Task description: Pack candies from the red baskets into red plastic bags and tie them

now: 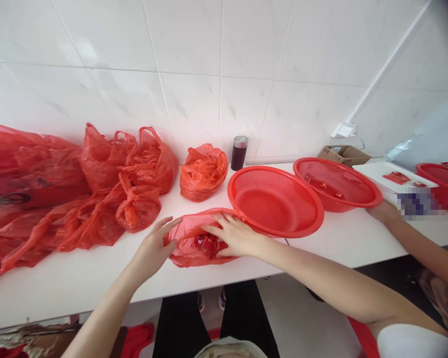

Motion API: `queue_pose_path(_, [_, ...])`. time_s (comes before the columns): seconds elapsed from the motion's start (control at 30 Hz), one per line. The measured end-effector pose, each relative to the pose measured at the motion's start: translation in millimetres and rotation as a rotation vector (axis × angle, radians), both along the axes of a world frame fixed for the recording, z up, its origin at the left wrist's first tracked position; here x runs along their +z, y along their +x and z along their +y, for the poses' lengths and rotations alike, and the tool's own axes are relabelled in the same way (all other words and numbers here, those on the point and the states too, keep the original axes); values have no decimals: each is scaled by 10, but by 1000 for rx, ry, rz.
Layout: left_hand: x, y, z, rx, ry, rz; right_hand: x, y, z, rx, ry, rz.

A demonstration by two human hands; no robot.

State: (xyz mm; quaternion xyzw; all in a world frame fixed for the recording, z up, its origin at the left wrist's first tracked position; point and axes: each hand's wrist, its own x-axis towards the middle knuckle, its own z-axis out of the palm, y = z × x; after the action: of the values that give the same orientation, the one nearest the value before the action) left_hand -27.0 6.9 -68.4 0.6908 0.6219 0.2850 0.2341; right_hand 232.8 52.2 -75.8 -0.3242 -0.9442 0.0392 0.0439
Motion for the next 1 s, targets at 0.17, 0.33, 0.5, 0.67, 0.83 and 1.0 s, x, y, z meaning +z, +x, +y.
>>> queue_pose_path(0.17, [20,-129,-401,-42,135,188,462,272,7,113,239,-57])
queue_pose_path(0.33, [-134,-224,-693,-276,126,439,705,692,11,177,300,-294])
queue_pose_path(0.5, [-41,-304,-586,-181,43,587,981,866,32,93,359,-303])
queue_pose_path(0.67, [618,-381,-568,-124,159,190,1489,811,-1,-64,153,104])
queue_pose_path(0.83, [1069,-293,-511,-151,-4,-650,1615,689,40,-46,-181,433])
queue_pose_path(1.0, [1134,-47,-354,-298,-115,-1094,1661,556,108,-108,-250,680])
